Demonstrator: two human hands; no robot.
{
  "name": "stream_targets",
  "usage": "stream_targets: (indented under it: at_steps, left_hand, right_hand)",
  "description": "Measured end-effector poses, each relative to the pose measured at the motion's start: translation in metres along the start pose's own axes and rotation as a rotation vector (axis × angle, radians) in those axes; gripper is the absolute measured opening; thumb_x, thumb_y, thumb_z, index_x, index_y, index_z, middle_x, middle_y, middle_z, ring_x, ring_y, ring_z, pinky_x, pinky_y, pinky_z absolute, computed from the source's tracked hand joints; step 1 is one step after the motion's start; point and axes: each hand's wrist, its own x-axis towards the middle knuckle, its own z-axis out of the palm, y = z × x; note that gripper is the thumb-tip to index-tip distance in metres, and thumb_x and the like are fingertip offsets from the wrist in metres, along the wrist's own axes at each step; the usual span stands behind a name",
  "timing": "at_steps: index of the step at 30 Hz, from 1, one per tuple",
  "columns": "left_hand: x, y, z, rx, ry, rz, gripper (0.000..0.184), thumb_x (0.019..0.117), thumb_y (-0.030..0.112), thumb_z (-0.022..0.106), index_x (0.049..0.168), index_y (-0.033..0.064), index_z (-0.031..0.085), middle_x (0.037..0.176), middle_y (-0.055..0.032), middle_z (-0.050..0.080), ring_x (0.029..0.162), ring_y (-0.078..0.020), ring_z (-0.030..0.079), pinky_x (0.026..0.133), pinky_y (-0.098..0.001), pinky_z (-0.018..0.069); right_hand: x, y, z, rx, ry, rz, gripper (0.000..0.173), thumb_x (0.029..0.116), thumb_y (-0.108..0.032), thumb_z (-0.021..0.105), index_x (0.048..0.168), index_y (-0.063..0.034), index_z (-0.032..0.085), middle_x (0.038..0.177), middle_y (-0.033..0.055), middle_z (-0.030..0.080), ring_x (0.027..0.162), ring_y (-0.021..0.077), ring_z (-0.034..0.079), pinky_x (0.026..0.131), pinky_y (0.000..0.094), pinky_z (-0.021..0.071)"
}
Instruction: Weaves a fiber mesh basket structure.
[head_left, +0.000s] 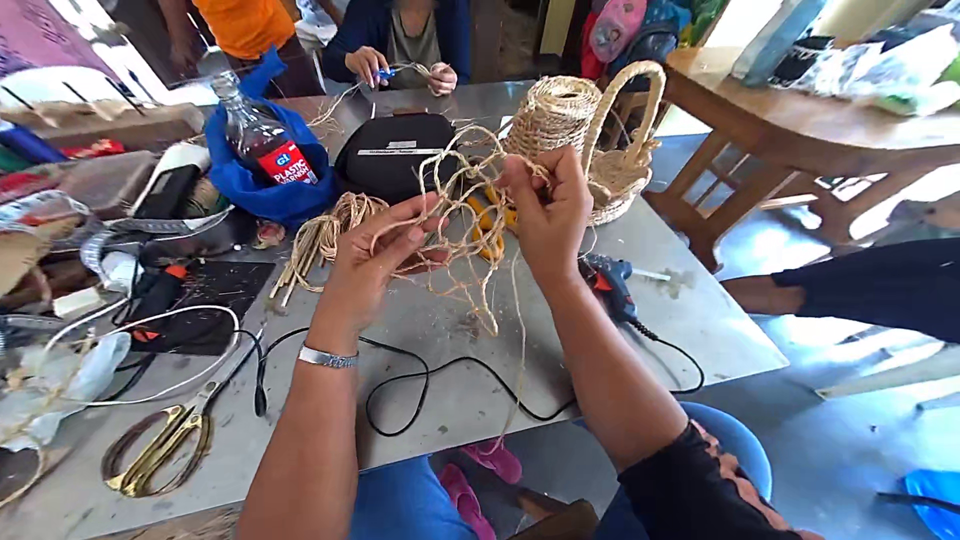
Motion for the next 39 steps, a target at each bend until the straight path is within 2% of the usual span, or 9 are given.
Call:
stream_targets:
  at_steps: [3, 6, 8, 12, 15, 21, 26, 34, 39]
  left_hand:
    - [0.006, -0.003, -0.003, 0.038, -0.145, 0.012, 0.052, 0.1000, 0.007, 0.059, 0.150, 0.0052, 0.047, 0.125, -0.0088, 0.070, 0.111, -0.0194, 0.070, 0.100, -0.0338, 0.0570]
    - [0.005, -0.002, -0.002, 0.052, -0.192, -0.017, 0.083, 0.0913, 0.043, 0.073, 0.158, 0.0113, 0.035, 0.134, -0.0052, 0.066, 0.118, -0.0166, 0.066, 0.102, -0.0317, 0.0543]
    - [0.008, -0.004, -0.002, 0.031, -0.134, 0.041, 0.083, 0.0946, 0.059, 0.062, 0.156, 0.0082, 0.038, 0.144, -0.0057, 0.058, 0.127, -0.0185, 0.060, 0.108, -0.0357, 0.0501]
    - [0.010, -0.005, -0.004, -0.003, 0.131, 0.128, 0.032, 0.1063, 0.027, 0.053, 0.123, 0.0033, 0.066, 0.117, -0.0050, 0.072, 0.105, -0.0158, 0.069, 0.095, -0.0338, 0.0571]
    - [0.011, -0.004, -0.010, -0.017, 0.159, 0.117, 0.023, 0.1053, 0.018, 0.054, 0.115, 0.0031, 0.069, 0.110, -0.0052, 0.074, 0.097, -0.0145, 0.071, 0.090, -0.0322, 0.0582]
    - [0.009, -0.002, -0.010, -0.116, 0.189, -0.003, 0.022, 0.1087, 0.020, 0.047, 0.112, 0.0069, 0.065, 0.100, -0.0036, 0.075, 0.081, -0.0142, 0.073, 0.075, -0.0312, 0.0632]
    - [0.010, -0.005, -0.014, -0.065, 0.211, 0.021, 0.021, 0.1071, 0.018, 0.053, 0.111, 0.0041, 0.069, 0.095, -0.0048, 0.076, 0.077, -0.0143, 0.074, 0.069, -0.0294, 0.0637]
    - [0.009, -0.003, -0.024, 0.049, 0.200, -0.034, 0.020, 0.1059, 0.019, 0.056, 0.115, 0.0051, 0.068, 0.107, -0.0067, 0.075, 0.078, -0.0158, 0.074, 0.066, -0.0304, 0.0636]
    - [0.011, -0.003, -0.023, 0.041, 0.227, -0.072, 0.021, 0.1054, 0.018, 0.057, 0.115, 0.0041, 0.068, 0.105, -0.0079, 0.074, 0.077, -0.0182, 0.074, 0.067, -0.0339, 0.0646]
  right_hand:
    - [0.007, -0.007, -0.008, 0.300, -0.052, 0.207, 0.011, 0.1015, -0.009, 0.062, 0.102, -0.0027, 0.054, 0.087, 0.0049, 0.072, 0.077, 0.0074, 0.067, 0.070, 0.0231, 0.0544]
    - [0.004, -0.007, -0.003, 0.466, -0.183, 0.280, 0.008, 0.1022, -0.008, 0.061, 0.103, -0.0048, 0.053, 0.087, 0.0049, 0.072, 0.078, 0.0084, 0.068, 0.073, 0.0244, 0.0562]
    - [0.000, -0.007, 0.001, 0.466, -0.255, 0.253, 0.009, 0.1018, -0.008, 0.061, 0.104, -0.0048, 0.053, 0.088, 0.0047, 0.072, 0.077, 0.0076, 0.068, 0.070, 0.0235, 0.0559]
    - [-0.004, -0.005, 0.006, 0.422, -0.332, 0.203, 0.010, 0.1008, -0.007, 0.063, 0.105, -0.0052, 0.053, 0.090, 0.0042, 0.073, 0.082, 0.0105, 0.071, 0.075, 0.0281, 0.0588]
    - [-0.003, -0.003, 0.005, 0.401, -0.359, 0.191, 0.011, 0.1010, -0.009, 0.063, 0.105, -0.0042, 0.054, 0.091, 0.0055, 0.074, 0.083, 0.0123, 0.072, 0.076, 0.0301, 0.0597]
    - [0.002, -0.002, -0.003, 0.414, -0.490, 0.373, 0.029, 0.1108, -0.027, 0.042, 0.100, -0.0097, 0.063, 0.087, -0.0032, 0.073, 0.057, -0.0029, 0.053, 0.051, 0.0152, 0.0410]
    - [0.003, 0.001, -0.006, 0.408, -0.481, 0.467, 0.041, 0.1120, -0.035, 0.037, 0.095, -0.0111, 0.066, 0.078, -0.0058, 0.069, 0.052, -0.0026, 0.046, 0.047, 0.0156, 0.0373]
    - [0.010, 0.008, -0.016, 0.203, -0.430, 0.326, 0.023, 0.1056, -0.016, 0.049, 0.111, -0.0035, 0.067, 0.095, -0.0020, 0.072, 0.064, -0.0010, 0.054, 0.056, 0.0177, 0.0436]
    - [0.011, 0.006, -0.013, 0.126, -0.571, 0.350, 0.032, 0.0972, -0.020, 0.065, 0.124, -0.0022, 0.066, 0.115, 0.0055, 0.070, 0.088, 0.0076, 0.064, 0.077, 0.0262, 0.0544]
